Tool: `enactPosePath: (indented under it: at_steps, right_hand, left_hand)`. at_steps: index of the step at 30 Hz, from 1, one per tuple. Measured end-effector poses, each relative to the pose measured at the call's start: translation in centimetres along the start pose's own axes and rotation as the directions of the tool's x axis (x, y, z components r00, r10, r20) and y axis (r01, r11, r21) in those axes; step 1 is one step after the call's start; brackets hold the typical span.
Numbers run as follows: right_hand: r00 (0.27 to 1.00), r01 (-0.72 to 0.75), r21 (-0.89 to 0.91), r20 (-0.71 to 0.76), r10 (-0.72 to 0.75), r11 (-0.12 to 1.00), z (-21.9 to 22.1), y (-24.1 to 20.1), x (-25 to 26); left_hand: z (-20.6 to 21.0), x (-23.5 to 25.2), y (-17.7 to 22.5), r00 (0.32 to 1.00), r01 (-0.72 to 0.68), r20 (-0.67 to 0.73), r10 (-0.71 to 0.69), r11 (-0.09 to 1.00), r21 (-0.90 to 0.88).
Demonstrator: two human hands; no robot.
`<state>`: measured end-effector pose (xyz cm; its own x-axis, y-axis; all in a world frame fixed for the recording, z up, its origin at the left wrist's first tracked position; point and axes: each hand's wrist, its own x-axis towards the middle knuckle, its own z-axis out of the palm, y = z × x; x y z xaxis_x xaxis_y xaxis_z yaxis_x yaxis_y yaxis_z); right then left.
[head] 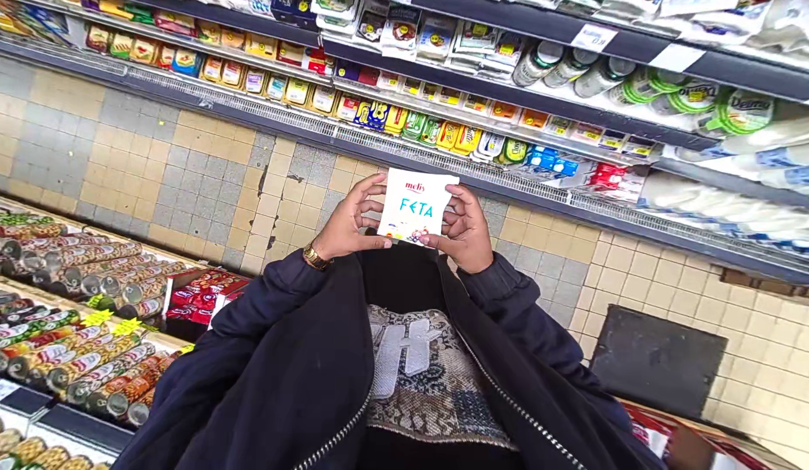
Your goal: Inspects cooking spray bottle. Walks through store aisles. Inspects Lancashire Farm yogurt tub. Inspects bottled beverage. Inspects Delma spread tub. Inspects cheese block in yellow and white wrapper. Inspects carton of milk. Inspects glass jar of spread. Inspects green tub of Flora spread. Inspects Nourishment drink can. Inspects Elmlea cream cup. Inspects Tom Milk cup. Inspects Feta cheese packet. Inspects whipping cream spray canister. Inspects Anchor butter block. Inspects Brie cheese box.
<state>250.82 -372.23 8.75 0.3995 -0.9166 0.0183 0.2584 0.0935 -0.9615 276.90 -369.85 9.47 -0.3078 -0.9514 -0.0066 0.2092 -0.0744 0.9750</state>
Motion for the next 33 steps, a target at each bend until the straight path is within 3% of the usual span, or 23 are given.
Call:
enactPosePath:
  at_steps: [14,33]
  right_hand:
    - [0.999,0.009,-0.150,-0.037,-0.015,0.989,2.3,0.9,-2.3]
    - [0.998,0.026,-0.205,-0.056,-0.038,0.978,3.0,1.0,-3.0]
  left_hand:
    - [-0.6,-2.7,-0.7,0.999,-0.003,-0.033,0.004,1.000,0.025]
    - [-1.0,-3.4,-0.8,1.000,-0.018,-0.010,0.018,1.000,0.012]
